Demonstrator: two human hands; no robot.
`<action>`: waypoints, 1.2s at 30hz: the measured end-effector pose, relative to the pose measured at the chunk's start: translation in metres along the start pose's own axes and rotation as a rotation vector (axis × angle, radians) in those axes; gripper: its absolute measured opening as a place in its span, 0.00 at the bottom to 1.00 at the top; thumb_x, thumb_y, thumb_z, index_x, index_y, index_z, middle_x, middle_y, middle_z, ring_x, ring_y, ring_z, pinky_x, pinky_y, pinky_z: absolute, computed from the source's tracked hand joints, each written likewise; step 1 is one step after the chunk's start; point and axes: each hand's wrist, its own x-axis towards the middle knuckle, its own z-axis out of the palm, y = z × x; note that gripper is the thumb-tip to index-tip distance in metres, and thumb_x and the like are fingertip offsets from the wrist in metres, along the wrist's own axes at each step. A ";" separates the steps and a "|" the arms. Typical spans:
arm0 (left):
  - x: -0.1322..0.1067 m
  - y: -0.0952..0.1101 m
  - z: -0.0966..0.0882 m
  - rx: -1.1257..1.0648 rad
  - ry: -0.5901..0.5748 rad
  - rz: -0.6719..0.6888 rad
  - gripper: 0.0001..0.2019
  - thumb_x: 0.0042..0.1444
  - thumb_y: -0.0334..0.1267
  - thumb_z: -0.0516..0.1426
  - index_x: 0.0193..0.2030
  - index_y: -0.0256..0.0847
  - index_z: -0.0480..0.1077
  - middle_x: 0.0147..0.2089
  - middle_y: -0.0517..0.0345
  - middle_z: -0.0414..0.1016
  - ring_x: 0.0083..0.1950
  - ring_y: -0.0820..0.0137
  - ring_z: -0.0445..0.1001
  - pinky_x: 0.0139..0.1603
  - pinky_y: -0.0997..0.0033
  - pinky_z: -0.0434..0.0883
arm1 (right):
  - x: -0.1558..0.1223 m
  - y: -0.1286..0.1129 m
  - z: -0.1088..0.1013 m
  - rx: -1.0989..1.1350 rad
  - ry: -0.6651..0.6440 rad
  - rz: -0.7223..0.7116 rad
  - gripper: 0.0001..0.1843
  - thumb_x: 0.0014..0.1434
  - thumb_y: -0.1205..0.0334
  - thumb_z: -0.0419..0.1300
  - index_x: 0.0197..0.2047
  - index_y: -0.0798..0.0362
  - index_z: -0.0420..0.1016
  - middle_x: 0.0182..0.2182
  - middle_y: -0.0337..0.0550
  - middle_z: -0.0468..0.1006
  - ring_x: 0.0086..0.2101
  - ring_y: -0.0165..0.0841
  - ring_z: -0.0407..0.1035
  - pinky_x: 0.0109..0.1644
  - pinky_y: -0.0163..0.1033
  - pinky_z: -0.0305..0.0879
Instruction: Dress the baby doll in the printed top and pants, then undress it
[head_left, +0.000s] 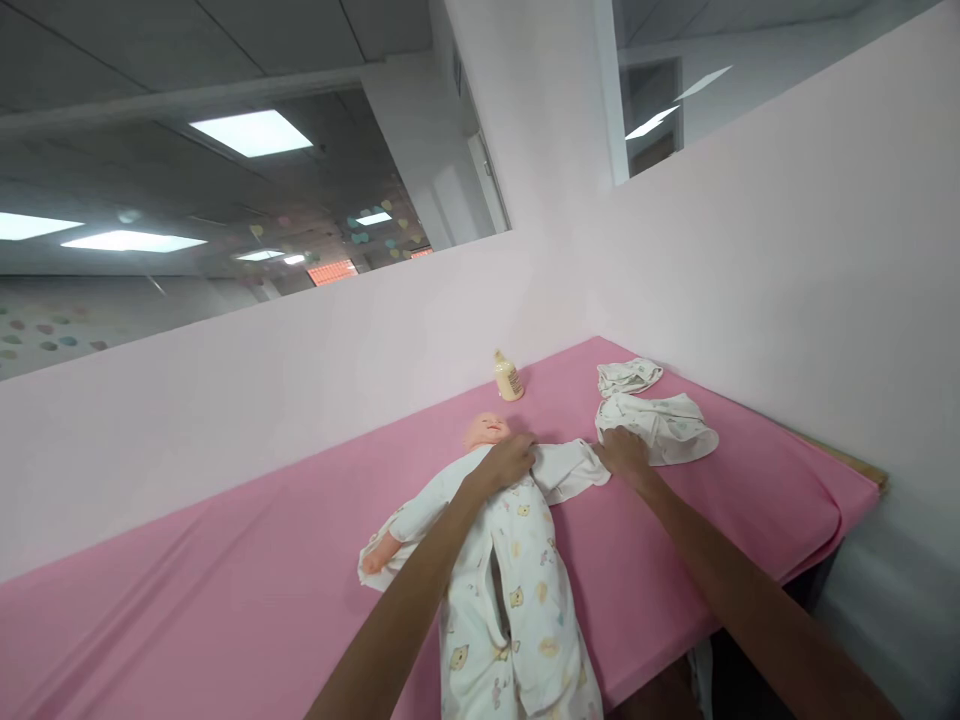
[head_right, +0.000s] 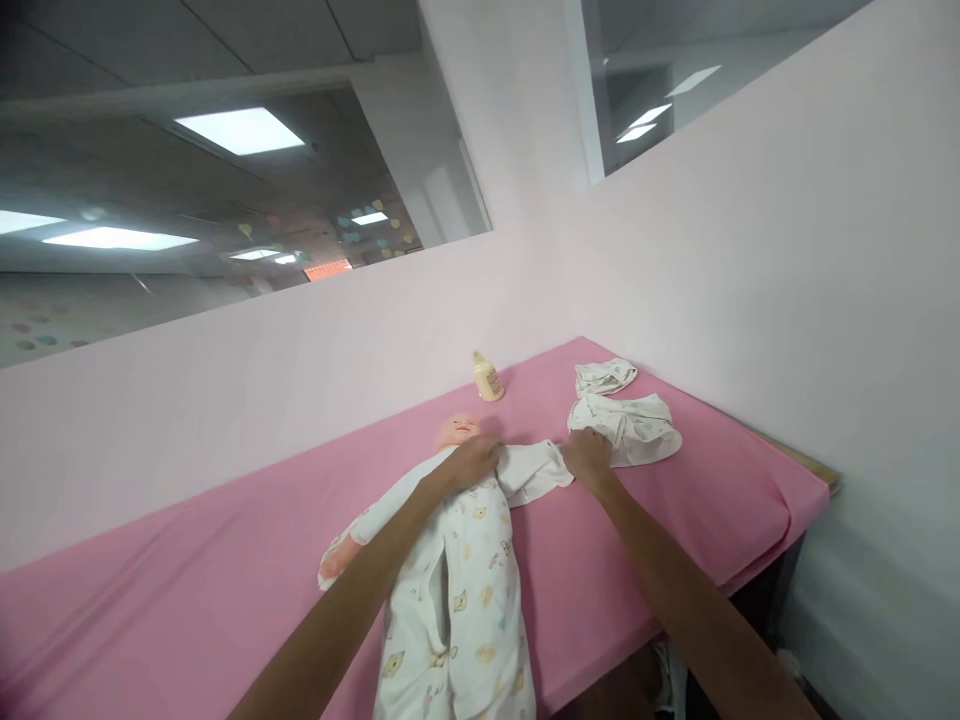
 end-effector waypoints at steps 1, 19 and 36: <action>0.004 0.001 0.002 0.019 -0.030 -0.009 0.17 0.54 0.28 0.48 0.47 0.38 0.71 0.49 0.48 0.76 0.49 0.61 0.73 0.50 0.65 0.67 | 0.001 0.002 0.000 0.016 -0.020 -0.003 0.25 0.65 0.50 0.46 0.47 0.59 0.76 0.47 0.60 0.76 0.47 0.45 0.71 0.45 0.42 0.62; 0.000 -0.010 0.001 0.052 -0.058 -0.097 0.25 0.53 0.30 0.52 0.59 0.41 0.66 0.58 0.51 0.72 0.58 0.60 0.69 0.57 0.64 0.65 | 0.025 0.048 -0.020 0.285 0.472 0.354 0.25 0.68 0.63 0.35 0.54 0.58 0.70 0.51 0.60 0.69 0.45 0.44 0.69 0.40 0.44 0.62; 0.046 0.033 0.039 0.259 -0.122 0.048 0.09 0.54 0.32 0.51 0.41 0.39 0.68 0.47 0.49 0.76 0.51 0.57 0.74 0.51 0.58 0.67 | -0.009 -0.040 0.027 0.137 0.148 -0.148 0.16 0.58 0.64 0.51 0.47 0.58 0.73 0.48 0.55 0.73 0.51 0.49 0.62 0.53 0.54 0.53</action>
